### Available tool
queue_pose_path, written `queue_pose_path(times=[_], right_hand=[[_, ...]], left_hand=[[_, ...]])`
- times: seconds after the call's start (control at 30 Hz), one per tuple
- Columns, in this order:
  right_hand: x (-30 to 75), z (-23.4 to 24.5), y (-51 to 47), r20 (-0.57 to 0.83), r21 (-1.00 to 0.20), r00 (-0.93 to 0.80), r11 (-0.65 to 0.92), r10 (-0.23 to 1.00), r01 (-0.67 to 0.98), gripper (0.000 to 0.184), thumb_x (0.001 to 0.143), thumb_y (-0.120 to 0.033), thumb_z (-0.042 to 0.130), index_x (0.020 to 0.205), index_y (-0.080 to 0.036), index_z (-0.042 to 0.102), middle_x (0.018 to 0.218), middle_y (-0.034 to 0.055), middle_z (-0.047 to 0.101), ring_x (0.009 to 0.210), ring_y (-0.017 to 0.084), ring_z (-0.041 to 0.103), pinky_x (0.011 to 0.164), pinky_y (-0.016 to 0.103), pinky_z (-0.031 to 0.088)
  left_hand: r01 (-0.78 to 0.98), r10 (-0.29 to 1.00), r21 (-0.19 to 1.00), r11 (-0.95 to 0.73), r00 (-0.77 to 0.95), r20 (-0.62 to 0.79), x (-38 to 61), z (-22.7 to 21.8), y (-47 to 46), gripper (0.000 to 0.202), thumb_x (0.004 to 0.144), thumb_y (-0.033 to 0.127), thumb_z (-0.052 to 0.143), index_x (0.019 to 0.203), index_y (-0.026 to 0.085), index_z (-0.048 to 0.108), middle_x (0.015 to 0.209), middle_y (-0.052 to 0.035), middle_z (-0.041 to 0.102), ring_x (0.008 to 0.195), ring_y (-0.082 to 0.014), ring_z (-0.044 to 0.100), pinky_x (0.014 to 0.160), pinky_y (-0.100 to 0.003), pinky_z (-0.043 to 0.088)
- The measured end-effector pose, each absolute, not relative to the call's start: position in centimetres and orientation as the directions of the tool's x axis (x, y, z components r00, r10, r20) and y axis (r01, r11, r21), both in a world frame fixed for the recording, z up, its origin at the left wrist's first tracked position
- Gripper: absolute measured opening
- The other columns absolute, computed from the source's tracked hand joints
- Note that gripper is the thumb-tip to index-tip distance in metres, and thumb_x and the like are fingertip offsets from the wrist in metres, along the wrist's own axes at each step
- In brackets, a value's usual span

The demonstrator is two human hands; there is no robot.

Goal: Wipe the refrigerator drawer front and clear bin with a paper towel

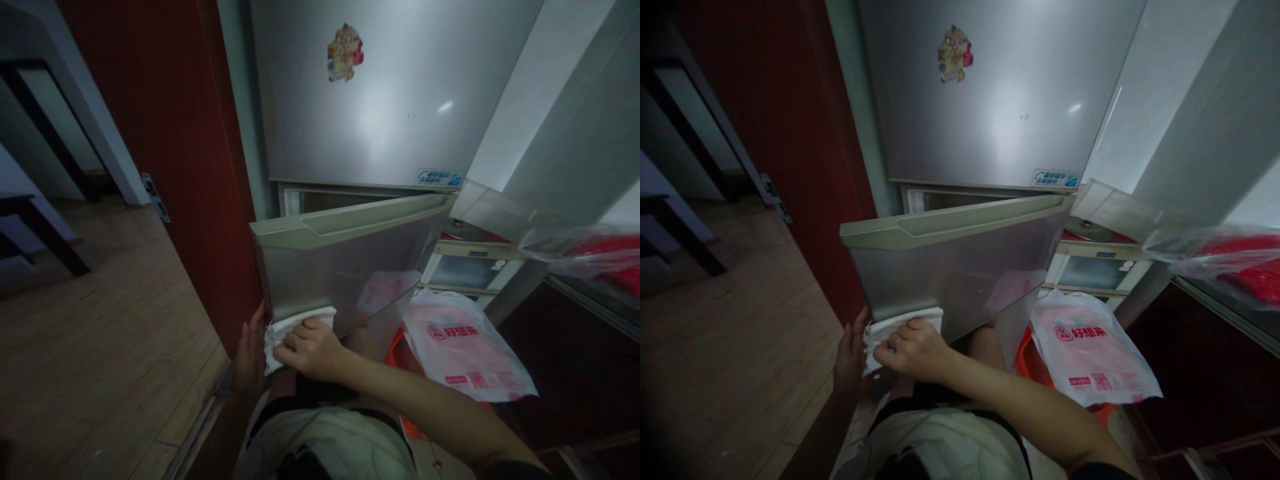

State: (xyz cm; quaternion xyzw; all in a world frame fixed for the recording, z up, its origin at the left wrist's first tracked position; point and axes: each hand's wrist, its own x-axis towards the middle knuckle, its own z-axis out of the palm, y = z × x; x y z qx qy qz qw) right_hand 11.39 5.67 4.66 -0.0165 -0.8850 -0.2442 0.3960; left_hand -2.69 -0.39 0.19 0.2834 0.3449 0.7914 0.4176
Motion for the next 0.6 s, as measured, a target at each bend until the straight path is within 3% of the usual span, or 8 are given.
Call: queue_pose_path(times=[0.23,0.33,0.4,0.47,0.53,0.6], right_hand=[[13.0,-2.0,7.0,0.449,0.359,-0.891,0.926,-0.065,0.113,0.013,0.094,-0.017,0.057,0.082,-0.021,0.060,0.065,-0.0024,0.065,0.058,0.014,0.055,0.062,0.030,0.034],[14.7,-2.3,7.2,0.507,0.241,-0.861,0.950,0.052,0.200,0.013,0.095,-0.021,0.058,0.084,-0.022,0.063,0.065,-0.0015,0.066,0.060,0.014,0.057,0.064,0.030,0.037],[16.7,-1.9,7.2,0.620,0.013,-0.740,0.940,0.261,0.342,0.016,0.096,-0.026,0.056,0.084,-0.021,0.066,0.069,0.0005,0.068,0.064,0.014,0.059,0.066,0.028,0.039],[19.3,-1.4,7.3,0.685,-0.332,-0.494,0.833,0.536,0.443,0.027,0.098,-0.034,0.052,0.080,-0.020,0.066,0.070,0.0021,0.068,0.065,0.014,0.059,0.064,0.026,0.041],[22.1,-0.5,7.7,0.628,-0.658,-0.173,0.637,0.759,0.401,0.038,0.098,-0.045,0.049,0.076,-0.019,0.065,0.066,0.0020,0.065,0.062,0.015,0.057,0.058,0.025,0.041],[24.7,0.9,8.8,0.508,-0.842,0.113,0.465,0.854,0.276,0.046,0.092,-0.059,0.052,0.075,-0.017,0.064,0.063,0.0015,0.062,0.058,0.015,0.053,0.052,0.025,0.039]], left_hand=[[-0.497,0.839,0.746,-0.444,-0.523,0.151,-2.5,1.4,0.6,0.053,0.093,0.060,0.052,0.128,0.024,0.068,0.143,-0.0088,0.062,0.146,-0.0267,0.040,0.125,-0.044,0.019],[-0.491,0.838,0.732,-0.472,-0.508,0.200,-2.3,1.2,0.6,0.054,0.091,0.062,0.055,0.128,0.025,0.068,0.142,-0.0090,0.062,0.143,-0.0270,0.044,0.126,-0.045,0.017],[-0.488,0.834,0.727,-0.483,-0.510,0.211,-2.1,1.0,0.6,0.054,0.090,0.062,0.057,0.127,0.024,0.069,0.142,-0.0093,0.062,0.144,-0.0278,0.043,0.125,-0.046,0.017],[-0.483,0.828,0.729,-0.486,-0.522,0.206,-1.8,1.0,0.5,0.054,0.090,0.062,0.058,0.126,0.024,0.069,0.143,-0.0094,0.061,0.147,-0.0277,0.038,0.126,-0.046,0.017],[-0.482,0.826,0.728,-0.486,-0.526,0.203,-1.6,1.0,0.4,0.053,0.089,0.061,0.060,0.127,0.025,0.069,0.146,-0.0082,0.059,0.149,-0.0269,0.035,0.126,-0.045,0.015],[-0.484,0.827,0.728,-0.486,-0.525,0.202,-1.4,1.2,0.3,0.052,0.088,0.060,0.062,0.128,0.027,0.068,0.149,-0.0070,0.056,0.149,-0.0272,0.035,0.126,-0.046,0.015]])
